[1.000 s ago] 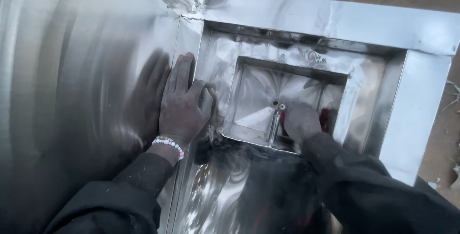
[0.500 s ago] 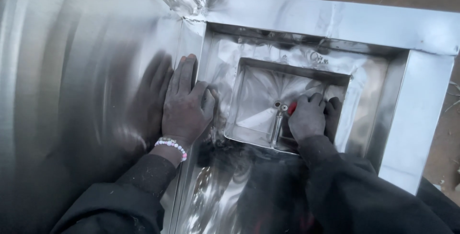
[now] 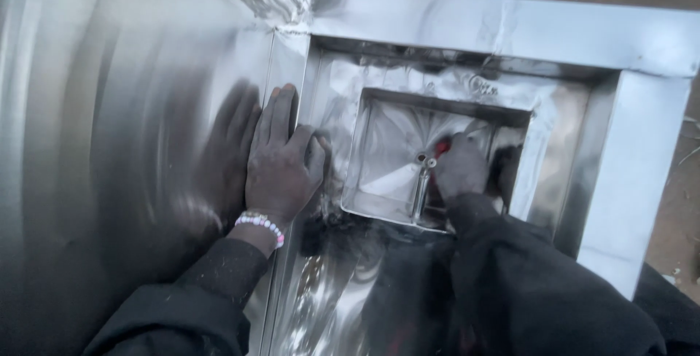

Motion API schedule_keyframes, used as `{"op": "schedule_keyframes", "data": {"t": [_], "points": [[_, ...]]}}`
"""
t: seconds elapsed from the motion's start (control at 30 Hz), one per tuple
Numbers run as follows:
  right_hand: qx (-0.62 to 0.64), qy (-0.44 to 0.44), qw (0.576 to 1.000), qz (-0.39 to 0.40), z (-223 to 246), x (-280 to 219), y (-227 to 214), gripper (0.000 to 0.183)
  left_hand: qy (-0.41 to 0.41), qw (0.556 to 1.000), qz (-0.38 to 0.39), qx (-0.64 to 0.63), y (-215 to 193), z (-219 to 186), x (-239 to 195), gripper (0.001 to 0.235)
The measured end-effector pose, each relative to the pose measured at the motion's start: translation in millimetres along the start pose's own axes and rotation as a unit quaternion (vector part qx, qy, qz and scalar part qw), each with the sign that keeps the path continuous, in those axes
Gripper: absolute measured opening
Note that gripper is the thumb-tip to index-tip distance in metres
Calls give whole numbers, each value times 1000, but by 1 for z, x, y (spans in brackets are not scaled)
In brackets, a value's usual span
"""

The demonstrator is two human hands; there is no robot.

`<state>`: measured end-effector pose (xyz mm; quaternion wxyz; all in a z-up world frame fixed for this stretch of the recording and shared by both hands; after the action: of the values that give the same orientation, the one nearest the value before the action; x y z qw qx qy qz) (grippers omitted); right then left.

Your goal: Wiping down the surfaces of a stainless steel basin using a red cloth

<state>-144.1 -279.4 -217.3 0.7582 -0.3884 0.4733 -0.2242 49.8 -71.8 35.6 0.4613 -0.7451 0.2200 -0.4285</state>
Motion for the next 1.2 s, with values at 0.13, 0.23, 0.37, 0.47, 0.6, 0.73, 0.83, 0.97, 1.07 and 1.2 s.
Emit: {"op": "schedule_keyframes", "data": {"t": [0.13,0.23,0.37,0.47,0.6,0.73,0.83,0.97,1.07,1.2], "points": [[67,-52,996,26,19,-7,-16,14,6,1000,-1,4,-5,-2,4,12],[51,-2,998,-41,-8,-3,-32,20,-7,1000,13,8,0,-2,3,11],[18,-7,998,58,14,-38,-14,20,-8,1000,3,6,-5,0,-2,10],[48,-65,994,78,26,-16,5,26,-1,1000,-2,2,-2,-1,5,10],[33,-59,997,37,-14,10,13,26,-7,1000,-3,-10,-8,-3,6,10],[-32,-69,997,21,22,-28,9,27,-21,1000,0,-21,-11,0,5,12],[-55,32,998,25,46,-36,-12,29,-11,1000,-2,-23,-6,-2,9,11],[29,-92,995,21,15,-12,-16,21,-9,1000,2,5,-2,-2,8,11],[-116,-28,975,188,13,-56,-2,37,-14,1000,6,0,-6,-2,4,11],[-79,-111,928,346,3,-95,-10,54,-3,1000,5,-1,-7,-4,5,11]]}}
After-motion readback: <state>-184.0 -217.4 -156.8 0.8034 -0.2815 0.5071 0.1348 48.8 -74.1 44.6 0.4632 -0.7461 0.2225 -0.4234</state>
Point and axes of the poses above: each hand's wrist, its own x-axis towards the middle knuckle, its own y-axis out of the palm, z = x × y, the point moved 9 cm from there along x, towards the middle knuckle, and after that the axes turned 4 degrees about -x, right-handed, at the moved point
